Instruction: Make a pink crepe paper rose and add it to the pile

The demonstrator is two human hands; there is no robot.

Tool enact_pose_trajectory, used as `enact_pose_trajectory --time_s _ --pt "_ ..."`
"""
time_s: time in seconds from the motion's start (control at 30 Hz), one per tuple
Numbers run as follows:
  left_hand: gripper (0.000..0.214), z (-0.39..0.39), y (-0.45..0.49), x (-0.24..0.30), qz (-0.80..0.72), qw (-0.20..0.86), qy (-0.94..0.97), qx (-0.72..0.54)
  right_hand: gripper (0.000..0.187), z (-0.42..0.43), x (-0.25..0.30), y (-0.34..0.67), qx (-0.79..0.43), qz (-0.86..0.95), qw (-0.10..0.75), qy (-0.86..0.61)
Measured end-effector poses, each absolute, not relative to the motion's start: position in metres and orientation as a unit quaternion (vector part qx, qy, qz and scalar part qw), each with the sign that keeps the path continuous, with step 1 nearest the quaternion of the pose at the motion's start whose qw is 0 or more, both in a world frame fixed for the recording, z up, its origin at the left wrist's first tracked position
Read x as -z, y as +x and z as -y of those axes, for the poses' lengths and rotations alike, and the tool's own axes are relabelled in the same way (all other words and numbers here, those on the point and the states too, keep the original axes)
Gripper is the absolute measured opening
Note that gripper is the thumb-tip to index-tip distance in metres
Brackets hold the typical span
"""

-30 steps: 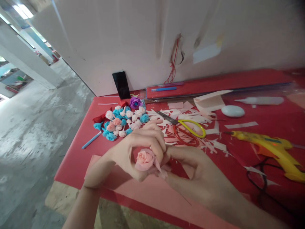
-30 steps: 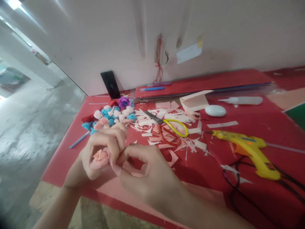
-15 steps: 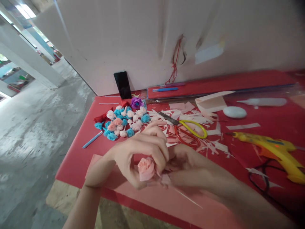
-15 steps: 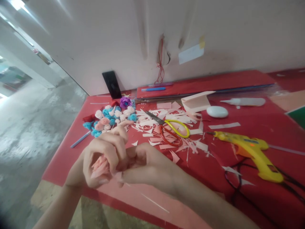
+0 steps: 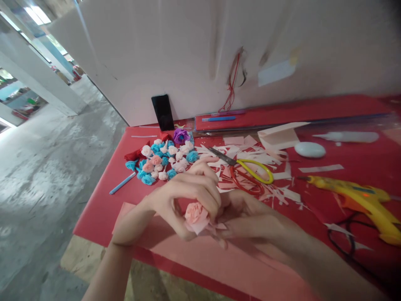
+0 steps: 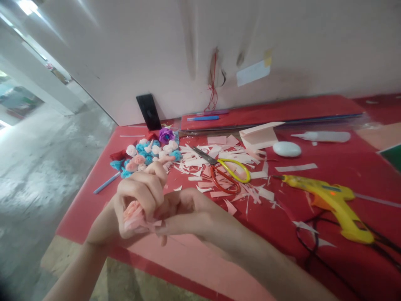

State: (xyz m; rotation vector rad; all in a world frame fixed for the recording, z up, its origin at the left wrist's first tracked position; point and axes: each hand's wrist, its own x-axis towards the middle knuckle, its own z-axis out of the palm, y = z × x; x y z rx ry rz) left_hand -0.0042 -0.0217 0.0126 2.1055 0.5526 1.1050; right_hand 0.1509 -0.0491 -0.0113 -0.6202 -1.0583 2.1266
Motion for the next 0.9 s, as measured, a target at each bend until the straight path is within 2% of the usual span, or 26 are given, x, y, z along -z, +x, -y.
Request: enact_pose_trajectory --time_s 0.1,0.23,0.3,0.47,0.57,0.67,0.9 --pt "0.024 0.013 -0.005 -0.006 -0.178 0.394 0.798 -0.421 0.008 0.055 0.005 0.154 -0.667 0.550 0.380 -0.330" --pt "0.009 -0.003 -0.005 0.004 -0.084 0.369 0.821 -0.427 0.009 0.062 -0.002 0.158 -0.389 0.709 0.443 -0.386" --pt "0.011 -0.007 -0.005 0.006 -0.083 0.358 0.821 -0.437 0.008 0.063 0.000 0.157 -0.269 0.746 0.468 -0.390" --pt "0.014 -0.007 -0.002 0.007 -0.137 0.380 0.795 -0.452 0.021 0.060 0.005 0.153 -0.102 0.780 0.469 -0.402" --pt "0.013 -0.004 0.000 0.008 -0.167 0.419 0.772 -0.449 0.027 0.061 0.003 0.151 -0.048 0.780 0.467 -0.413" --pt "0.013 -0.002 0.001 0.010 -0.173 0.447 0.750 -0.455 0.027 0.062 0.000 0.151 -0.044 0.771 0.477 -0.421" --pt "0.012 -0.001 0.004 0.013 -0.163 0.491 0.723 -0.458 0.029 0.058 -0.002 0.155 -0.156 0.742 0.494 -0.425"
